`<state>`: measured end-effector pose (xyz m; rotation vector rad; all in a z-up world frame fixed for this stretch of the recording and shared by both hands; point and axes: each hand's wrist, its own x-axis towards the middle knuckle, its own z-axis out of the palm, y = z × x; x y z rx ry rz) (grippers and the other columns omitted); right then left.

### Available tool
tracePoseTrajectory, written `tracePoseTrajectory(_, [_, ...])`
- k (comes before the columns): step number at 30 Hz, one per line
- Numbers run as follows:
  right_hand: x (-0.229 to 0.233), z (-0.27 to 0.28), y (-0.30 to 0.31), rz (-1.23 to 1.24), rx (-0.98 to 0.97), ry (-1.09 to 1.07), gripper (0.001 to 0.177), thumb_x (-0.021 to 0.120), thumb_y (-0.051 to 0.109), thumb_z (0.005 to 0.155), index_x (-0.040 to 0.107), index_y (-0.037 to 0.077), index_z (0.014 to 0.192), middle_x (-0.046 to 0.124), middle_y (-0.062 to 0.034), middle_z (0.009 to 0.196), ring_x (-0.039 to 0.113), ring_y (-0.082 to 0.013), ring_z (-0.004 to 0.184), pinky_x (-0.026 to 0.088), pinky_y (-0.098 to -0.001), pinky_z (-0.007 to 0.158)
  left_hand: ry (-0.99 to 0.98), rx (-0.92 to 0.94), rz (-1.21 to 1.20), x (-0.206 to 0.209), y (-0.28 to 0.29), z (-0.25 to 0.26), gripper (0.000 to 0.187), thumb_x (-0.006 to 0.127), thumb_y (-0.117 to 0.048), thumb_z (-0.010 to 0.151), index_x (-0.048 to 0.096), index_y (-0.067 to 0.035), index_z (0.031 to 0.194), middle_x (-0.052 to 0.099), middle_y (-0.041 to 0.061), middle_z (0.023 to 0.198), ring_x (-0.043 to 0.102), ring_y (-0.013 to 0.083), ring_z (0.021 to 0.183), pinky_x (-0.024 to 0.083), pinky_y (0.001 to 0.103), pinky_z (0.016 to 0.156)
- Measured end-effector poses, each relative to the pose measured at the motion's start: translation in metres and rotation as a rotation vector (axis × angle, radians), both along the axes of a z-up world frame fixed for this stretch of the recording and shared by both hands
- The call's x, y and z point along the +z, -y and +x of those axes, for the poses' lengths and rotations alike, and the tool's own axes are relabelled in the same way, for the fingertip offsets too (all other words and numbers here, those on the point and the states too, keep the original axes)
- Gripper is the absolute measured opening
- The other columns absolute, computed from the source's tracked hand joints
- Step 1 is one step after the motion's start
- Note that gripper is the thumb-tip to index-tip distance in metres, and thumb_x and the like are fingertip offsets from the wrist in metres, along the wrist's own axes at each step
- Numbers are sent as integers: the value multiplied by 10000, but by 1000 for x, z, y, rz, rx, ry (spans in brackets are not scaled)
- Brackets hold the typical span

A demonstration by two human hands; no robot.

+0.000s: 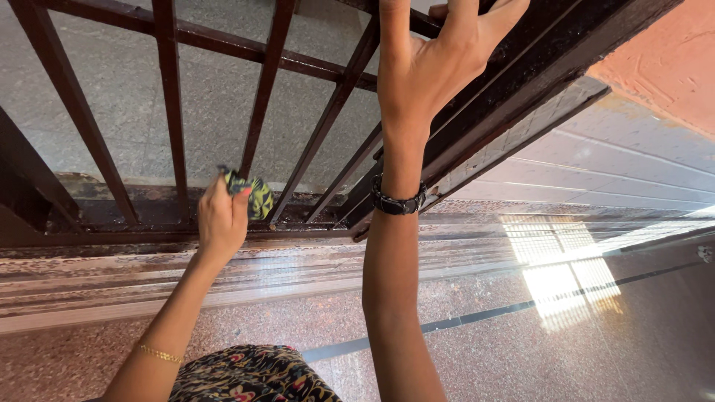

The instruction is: The person wipes the horizontal and vertical bars of a brown metal window grille using a patterned cloth. They hold the grille with one hand while scrubbing the bars with the other, moving systematically along the lower section of the grille.

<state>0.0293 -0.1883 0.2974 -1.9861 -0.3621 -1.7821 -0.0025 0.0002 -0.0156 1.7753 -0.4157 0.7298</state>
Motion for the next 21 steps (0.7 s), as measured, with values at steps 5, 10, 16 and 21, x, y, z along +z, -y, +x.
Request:
tracePoseTrajectory(5, [0, -1, -1, 7, 8, -2, 521, 730, 547, 1002, 675, 81, 1229, 440, -141, 1361, 644, -136, 832, 552, -284, 699, -143, 43, 104, -57, -6, -17, 266, 532, -223, 1061, 553, 40, 1037, 598, 190, 918, 619, 358, 803, 467, 467, 685])
tracePoseTrajectory(10, [3, -5, -6, 6, 41, 15, 512, 721, 542, 995, 660, 85, 1217, 437, -142, 1363, 632, -144, 867, 552, -278, 688, -182, -55, 36, -47, -8, -16, 372, 466, -351, 1114, 517, 1, 1004, 569, 103, 811, 571, 247, 704, 447, 397, 608])
tracePoseTrajectory(16, [3, -4, -7, -37, -35, 66, 484, 729, 510, 1017, 657, 93, 1253, 447, -115, 1270, 540, -168, 969, 479, -311, 748, -55, -246, -227, 85, 3, 0, 444, 329, -463, 1140, 497, -58, 1077, 494, -14, 731, 447, 105, 569, 336, 301, 484])
tracePoseTrajectory(21, [5, -7, -10, -27, -47, 42, 404, 732, 470, 1032, 679, 110, 1206, 454, -100, 1182, 524, -184, 1006, 481, -316, 798, 199, -157, -151, 171, 3, 11, 387, 451, -369, 1184, 539, 6, 1144, 551, 59, 768, 560, 176, 653, 432, 366, 608])
